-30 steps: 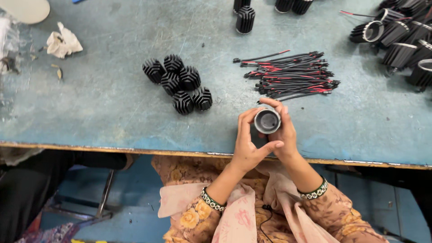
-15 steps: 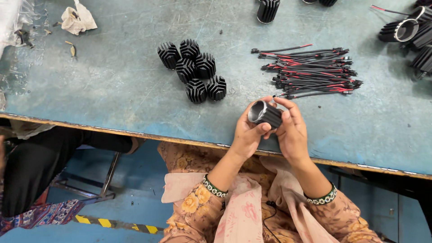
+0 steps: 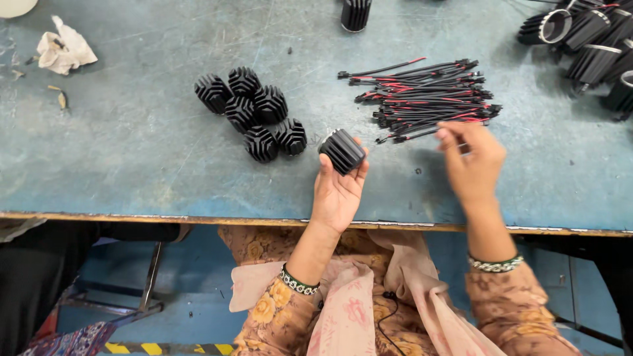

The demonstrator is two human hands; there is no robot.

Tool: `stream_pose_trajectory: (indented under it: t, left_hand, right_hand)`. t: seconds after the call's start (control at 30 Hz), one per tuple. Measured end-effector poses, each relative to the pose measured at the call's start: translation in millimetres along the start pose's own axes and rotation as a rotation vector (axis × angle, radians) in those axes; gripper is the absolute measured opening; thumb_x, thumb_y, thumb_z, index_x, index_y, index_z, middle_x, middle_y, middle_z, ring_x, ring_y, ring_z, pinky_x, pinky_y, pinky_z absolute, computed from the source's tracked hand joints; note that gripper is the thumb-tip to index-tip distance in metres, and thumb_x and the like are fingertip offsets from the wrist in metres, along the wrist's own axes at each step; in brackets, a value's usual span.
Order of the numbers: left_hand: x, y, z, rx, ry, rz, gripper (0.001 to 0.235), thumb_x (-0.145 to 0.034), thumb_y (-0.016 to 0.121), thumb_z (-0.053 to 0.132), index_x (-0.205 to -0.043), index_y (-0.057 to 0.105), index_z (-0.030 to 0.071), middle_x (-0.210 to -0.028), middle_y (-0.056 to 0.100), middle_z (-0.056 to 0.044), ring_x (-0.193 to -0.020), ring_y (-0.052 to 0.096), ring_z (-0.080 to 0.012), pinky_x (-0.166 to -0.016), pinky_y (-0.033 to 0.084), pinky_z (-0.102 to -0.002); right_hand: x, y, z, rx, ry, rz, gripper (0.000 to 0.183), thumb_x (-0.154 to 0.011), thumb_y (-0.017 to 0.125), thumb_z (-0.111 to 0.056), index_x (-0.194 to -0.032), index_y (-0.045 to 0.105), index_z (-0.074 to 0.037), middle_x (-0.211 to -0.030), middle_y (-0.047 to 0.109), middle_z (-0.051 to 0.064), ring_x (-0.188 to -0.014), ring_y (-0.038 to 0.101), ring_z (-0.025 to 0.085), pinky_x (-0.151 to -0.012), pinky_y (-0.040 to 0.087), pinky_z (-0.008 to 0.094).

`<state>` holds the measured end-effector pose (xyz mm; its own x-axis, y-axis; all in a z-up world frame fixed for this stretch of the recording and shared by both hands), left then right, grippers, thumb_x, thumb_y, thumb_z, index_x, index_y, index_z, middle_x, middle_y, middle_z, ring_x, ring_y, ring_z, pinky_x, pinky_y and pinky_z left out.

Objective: The person assembles lighting fixtures by threading wires through metal housings. They pick up a black heat sink and a bundle of red and black wires, insert the wires through the center of the housing, and pull them out the other side by hand.

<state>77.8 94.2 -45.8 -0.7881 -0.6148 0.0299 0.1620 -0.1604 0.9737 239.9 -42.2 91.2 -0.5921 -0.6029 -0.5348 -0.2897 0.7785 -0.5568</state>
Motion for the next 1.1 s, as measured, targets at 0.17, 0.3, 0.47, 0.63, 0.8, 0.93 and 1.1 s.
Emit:
stream_pose_trajectory:
  t: [0.17, 0.3, 0.47, 0.63, 0.8, 0.93, 1.1]
  left_hand:
    - [-2, 1, -5, 0.049, -0.062, -0.002, 0.067, -0.101, 0.058, 0.051, -0.147, 0.049, 0.002, -0.144, 0.059, -0.014, -0.129, 0.061, -0.0271, -0.111, 0.051, -0.038]
    - [0, 2, -4, 0.091, -0.07, -0.014, 0.067, -0.106, 0.052, 0.052, -0.147, 0.049, 0.0, -0.144, 0.059, -0.015, -0.131, 0.06, -0.0279, -0.111, 0.053, -0.037]
    - [1, 7, -1, 0.11, -0.071, -0.039, 0.064, -0.108, 0.049, 0.05, -0.147, 0.048, 0.0, -0.146, 0.057, -0.015, -0.136, 0.057, -0.031, -0.107, 0.055, -0.036]
    - [-1, 12, -3, 0.207, -0.114, -0.061, 0.065, -0.108, 0.046, 0.047, -0.147, 0.046, -0.004, -0.148, 0.055, -0.02, -0.141, 0.053, -0.0342, -0.11, 0.055, -0.037]
    - [0, -2, -5, 0.084, -0.073, -0.042, 0.071, -0.101, 0.058, 0.053, -0.148, 0.047, 0.001, -0.141, 0.061, -0.017, -0.127, 0.063, -0.0314, -0.108, 0.056, -0.041]
    - [4, -13, -7, 0.049, -0.071, -0.047, 0.078, -0.097, 0.07, 0.055, -0.156, 0.048, 0.008, -0.13, 0.067, -0.011, -0.113, 0.068, -0.024, -0.101, 0.057, -0.039]
    - [4, -8, -11, 0.044, -0.121, -0.057, 0.076, -0.095, 0.072, 0.053, -0.152, 0.048, 0.009, -0.129, 0.067, -0.009, -0.115, 0.068, -0.0245, -0.097, 0.058, -0.037]
  right_hand:
    - [-16, 13, 1, 0.414, -0.2, -0.201, 0.02, -0.095, 0.077, -0.013, -0.115, 0.077, -0.015, -0.106, 0.065, 0.005, -0.086, 0.068, 0.022, -0.068, 0.053, 0.034]
    - [-25, 29, 14, 0.523, -0.26, -0.308, 0.01, -0.097, 0.079, -0.019, -0.106, 0.076, -0.015, -0.104, 0.063, 0.001, -0.086, 0.067, 0.022, -0.068, 0.053, 0.036]
    - [-23, 29, 12, 0.554, -0.388, -0.333, 0.009, -0.099, 0.077, -0.019, -0.107, 0.075, -0.015, -0.107, 0.064, 0.0, -0.088, 0.068, 0.022, -0.07, 0.054, 0.036]
    - [-26, 28, 15, 0.64, -0.421, -0.4, 0.011, -0.095, 0.079, -0.021, -0.105, 0.076, -0.016, -0.103, 0.064, 0.0, -0.079, 0.066, 0.023, -0.066, 0.053, 0.036]
    - [-35, 11, 7, 0.578, -0.412, -0.352, 0.011, -0.095, 0.082, -0.021, -0.099, 0.074, -0.015, -0.1, 0.065, 0.0, -0.085, 0.067, 0.022, -0.071, 0.053, 0.035]
    - [-37, -10, 3, 0.295, -0.262, -0.292, 0.011, -0.102, 0.081, -0.011, -0.099, 0.071, -0.007, -0.105, 0.066, 0.006, -0.089, 0.071, 0.018, -0.071, 0.054, 0.03]
    - [-19, -50, -26, -0.199, -0.208, 0.028, 0.013, -0.11, 0.07, 0.003, -0.119, 0.061, 0.005, -0.119, 0.055, 0.018, -0.095, 0.069, 0.021, -0.071, 0.063, 0.029]
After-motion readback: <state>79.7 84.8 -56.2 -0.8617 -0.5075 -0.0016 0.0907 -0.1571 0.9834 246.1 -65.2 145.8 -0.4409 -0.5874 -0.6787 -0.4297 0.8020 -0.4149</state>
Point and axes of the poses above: each hand's wrist, its own x-axis away from the middle knuckle, its own y-axis out of the palm, z = x × y, the point moved 9 cm from there along -x, towards the middle knuckle
